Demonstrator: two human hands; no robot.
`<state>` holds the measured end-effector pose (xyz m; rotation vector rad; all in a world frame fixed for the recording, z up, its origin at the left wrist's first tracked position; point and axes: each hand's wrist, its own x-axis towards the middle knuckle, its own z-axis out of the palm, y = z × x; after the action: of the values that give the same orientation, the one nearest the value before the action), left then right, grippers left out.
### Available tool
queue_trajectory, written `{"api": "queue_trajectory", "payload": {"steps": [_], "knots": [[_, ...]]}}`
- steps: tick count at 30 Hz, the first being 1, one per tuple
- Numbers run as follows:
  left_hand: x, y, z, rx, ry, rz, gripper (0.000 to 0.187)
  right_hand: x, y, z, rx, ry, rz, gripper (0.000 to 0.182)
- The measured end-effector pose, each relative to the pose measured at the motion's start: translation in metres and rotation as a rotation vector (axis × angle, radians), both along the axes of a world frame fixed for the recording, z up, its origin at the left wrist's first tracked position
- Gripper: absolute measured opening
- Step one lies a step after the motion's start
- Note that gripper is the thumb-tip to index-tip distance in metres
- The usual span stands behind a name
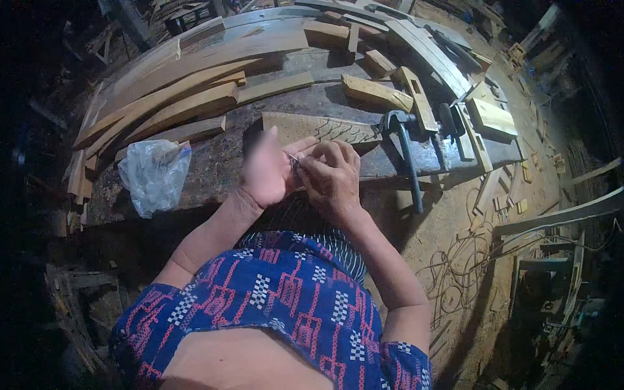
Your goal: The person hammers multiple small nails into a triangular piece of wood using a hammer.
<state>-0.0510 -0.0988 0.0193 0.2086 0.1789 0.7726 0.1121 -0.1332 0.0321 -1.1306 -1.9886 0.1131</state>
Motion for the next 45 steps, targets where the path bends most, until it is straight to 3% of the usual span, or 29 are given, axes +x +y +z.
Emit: {"api": "queue_trajectory", "payload": {"steps": [4, 11, 14, 17, 19, 20, 22, 23, 29, 37, 40, 45], "knots": [[0.002, -0.001, -0.003, 0.023, -0.102, -0.056, 0.08, 0.001, 0.001, -0.005, 0.05, 0.013, 0.004, 0.02], [0.007, -0.004, 0.004, -0.018, -0.034, -0.034, 0.08, 0.0, -0.002, 0.001, 0.086, 0.087, -0.038, 0.013], [0.01, -0.005, 0.005, -0.004, -0.008, -0.028, 0.076, -0.001, -0.005, 0.012, -0.017, 0.244, -0.07, 0.01], [0.011, -0.007, 0.012, -0.15, 0.176, 0.079, 0.059, 0.007, 0.001, 0.009, -0.02, 0.261, -0.115, 0.007], [0.005, -0.004, 0.004, 0.068, 0.464, 0.043, 0.034, 0.01, 0.002, 0.01, -0.024, 0.258, -0.148, 0.009], [0.007, -0.004, 0.001, 0.076, 0.464, 0.043, 0.034, 0.01, 0.001, 0.01, -0.016, 0.258, -0.149, 0.009], [0.01, -0.008, 0.001, 0.414, 0.828, 0.122, 0.015, 0.012, -0.001, 0.005, -0.104, 0.213, -0.18, 0.009], [0.011, -0.01, 0.003, 0.457, 0.827, 0.144, 0.013, 0.012, -0.001, 0.0, -0.134, 0.224, -0.17, 0.01], [0.013, -0.009, -0.002, 0.758, 0.952, 0.21, 0.011, 0.01, -0.001, -0.007, -0.162, 0.186, -0.187, 0.01], [0.014, -0.002, -0.002, 0.954, 1.13, 0.29, 0.01, 0.011, 0.004, -0.006, -0.143, 0.164, -0.164, 0.01], [0.01, 0.022, 0.007, 1.0, 1.227, 0.387, 0.011, 0.024, 0.008, -0.002, -0.232, 0.306, -0.087, 0.011], [0.002, 0.09, -0.006, 1.069, 1.344, 0.502, 0.012, 0.074, 0.024, -0.002, -0.116, 0.119, -0.418, 0.027]]}}
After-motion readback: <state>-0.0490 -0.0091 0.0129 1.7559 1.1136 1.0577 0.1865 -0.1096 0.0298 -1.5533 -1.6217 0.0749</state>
